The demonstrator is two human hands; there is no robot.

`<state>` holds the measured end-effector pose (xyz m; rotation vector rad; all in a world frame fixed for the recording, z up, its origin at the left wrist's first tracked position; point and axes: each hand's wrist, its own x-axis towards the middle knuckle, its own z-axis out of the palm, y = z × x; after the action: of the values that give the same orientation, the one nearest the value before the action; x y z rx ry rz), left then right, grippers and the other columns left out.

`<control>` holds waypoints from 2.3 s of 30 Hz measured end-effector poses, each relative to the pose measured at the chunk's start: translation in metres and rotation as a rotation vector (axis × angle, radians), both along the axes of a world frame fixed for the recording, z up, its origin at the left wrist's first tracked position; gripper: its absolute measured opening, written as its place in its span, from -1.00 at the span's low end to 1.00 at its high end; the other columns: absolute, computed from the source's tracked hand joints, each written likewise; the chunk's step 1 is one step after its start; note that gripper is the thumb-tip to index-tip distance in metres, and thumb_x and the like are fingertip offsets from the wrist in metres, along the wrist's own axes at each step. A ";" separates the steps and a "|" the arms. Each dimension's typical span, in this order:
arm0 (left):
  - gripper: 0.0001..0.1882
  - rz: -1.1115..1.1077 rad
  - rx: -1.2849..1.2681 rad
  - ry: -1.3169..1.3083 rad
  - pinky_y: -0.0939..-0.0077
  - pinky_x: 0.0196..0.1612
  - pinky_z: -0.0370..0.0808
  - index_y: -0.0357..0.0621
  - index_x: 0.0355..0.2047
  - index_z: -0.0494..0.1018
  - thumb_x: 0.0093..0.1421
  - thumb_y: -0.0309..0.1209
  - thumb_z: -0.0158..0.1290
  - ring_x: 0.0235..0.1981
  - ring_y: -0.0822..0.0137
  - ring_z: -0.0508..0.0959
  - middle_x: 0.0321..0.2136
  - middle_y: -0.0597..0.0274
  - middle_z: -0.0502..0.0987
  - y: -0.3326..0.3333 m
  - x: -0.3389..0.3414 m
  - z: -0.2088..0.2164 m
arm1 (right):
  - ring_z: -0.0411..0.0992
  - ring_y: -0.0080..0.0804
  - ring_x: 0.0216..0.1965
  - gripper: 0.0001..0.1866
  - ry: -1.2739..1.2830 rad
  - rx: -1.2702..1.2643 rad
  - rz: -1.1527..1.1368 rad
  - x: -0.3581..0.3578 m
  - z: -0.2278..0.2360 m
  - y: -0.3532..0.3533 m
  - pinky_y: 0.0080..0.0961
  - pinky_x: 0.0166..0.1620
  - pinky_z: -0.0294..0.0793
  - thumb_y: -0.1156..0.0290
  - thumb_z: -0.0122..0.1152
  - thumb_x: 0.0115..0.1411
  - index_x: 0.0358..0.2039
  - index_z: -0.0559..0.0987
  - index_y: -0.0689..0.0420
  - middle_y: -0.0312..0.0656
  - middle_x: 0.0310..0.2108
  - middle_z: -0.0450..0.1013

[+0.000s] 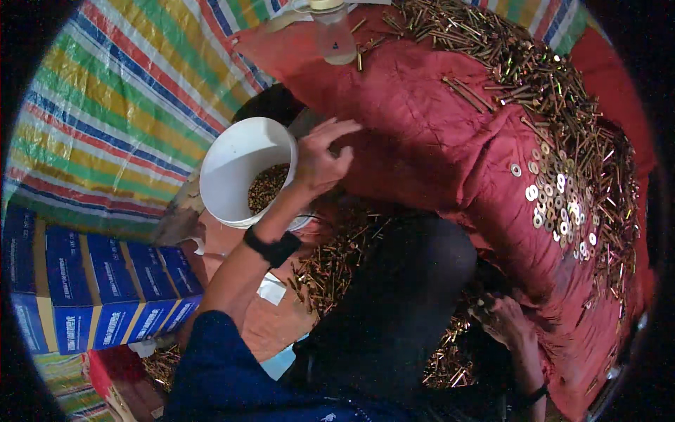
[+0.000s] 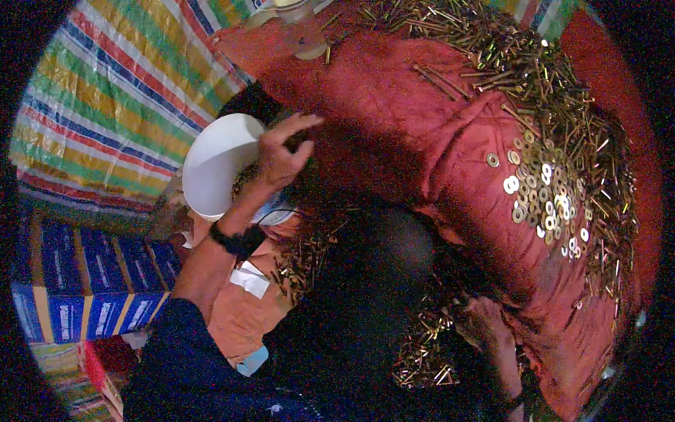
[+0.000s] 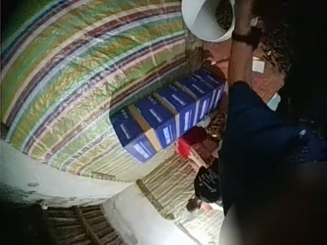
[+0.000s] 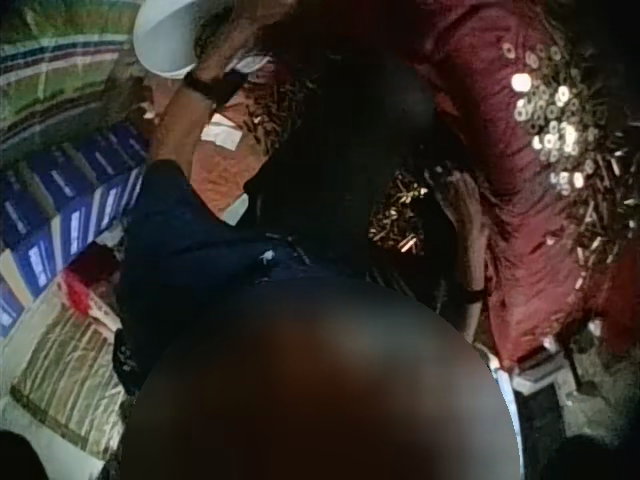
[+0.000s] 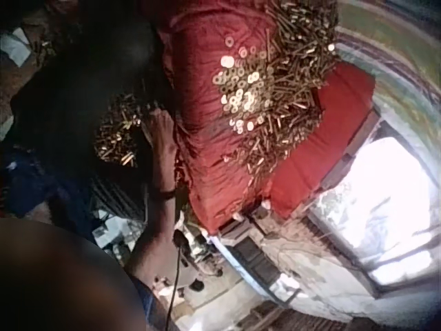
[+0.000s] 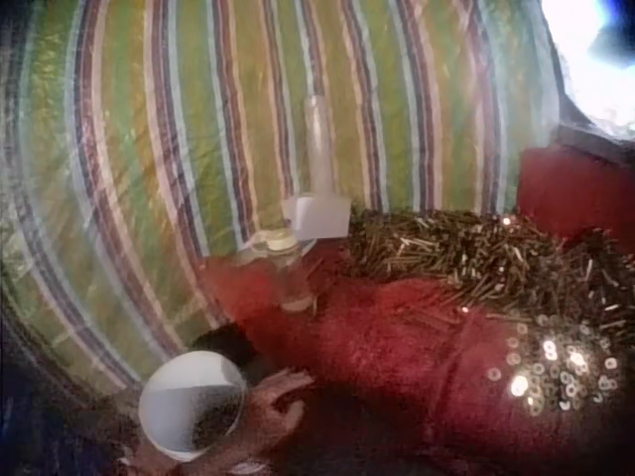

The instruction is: The person repeatedly picks up brass-colored threaded rods and washers, threads the washers onto the rods, and places the assembled units into a white bucket. The person occasionally gathers loose parts from the lap area and continues the assembly process.

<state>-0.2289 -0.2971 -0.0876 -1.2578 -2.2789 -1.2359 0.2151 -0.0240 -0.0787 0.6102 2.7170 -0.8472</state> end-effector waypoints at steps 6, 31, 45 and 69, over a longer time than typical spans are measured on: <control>-0.40 0.445 -0.471 -0.149 0.15 0.22 0.46 -0.05 0.19 0.51 0.13 -0.20 0.28 0.11 -0.08 0.58 0.05 -0.08 0.61 -0.116 -0.005 -0.041 | 0.24 -0.08 0.32 -0.19 0.042 -0.040 -0.005 -0.018 -0.019 0.001 -0.29 0.31 0.33 0.29 0.46 0.14 0.33 0.29 0.23 0.01 0.30 0.27; -0.37 0.487 -0.715 -0.208 -0.11 -0.16 0.59 -0.35 0.00 0.48 -0.13 -0.42 0.36 -0.25 -0.23 0.66 -0.34 -0.28 0.63 -0.135 -0.018 -0.126 | 0.31 -0.04 0.23 -0.23 0.071 -0.148 -0.008 -0.057 -0.064 0.021 -0.26 0.26 0.37 0.26 0.46 0.10 0.27 0.36 0.21 0.04 0.21 0.34; -0.41 0.356 -0.822 -0.353 -0.02 -0.25 0.60 -0.47 0.16 0.23 0.10 -0.61 0.08 -0.19 -0.22 0.64 -0.20 -0.26 0.57 -0.102 0.149 -0.148 | 0.34 -0.01 0.18 -0.26 -0.126 -0.139 0.036 -0.066 -0.071 0.029 -0.24 0.23 0.40 0.24 0.46 0.07 0.23 0.39 0.21 0.05 0.15 0.38; -0.25 0.270 -0.588 -0.347 -0.15 -0.08 0.55 -0.46 0.29 0.18 0.08 -0.47 0.13 -0.14 -0.43 0.57 -0.07 -0.46 0.53 -0.063 0.175 -0.199 | 0.41 0.04 0.10 -0.29 -0.099 -0.112 0.179 -0.047 -0.042 0.052 -0.22 0.18 0.44 0.20 0.47 0.03 0.17 0.46 0.19 0.07 0.06 0.44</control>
<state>-0.0542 -0.3599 -0.2861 -0.8799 -3.0921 -0.7543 0.1685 0.0284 -0.1211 0.3696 2.5679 -0.8915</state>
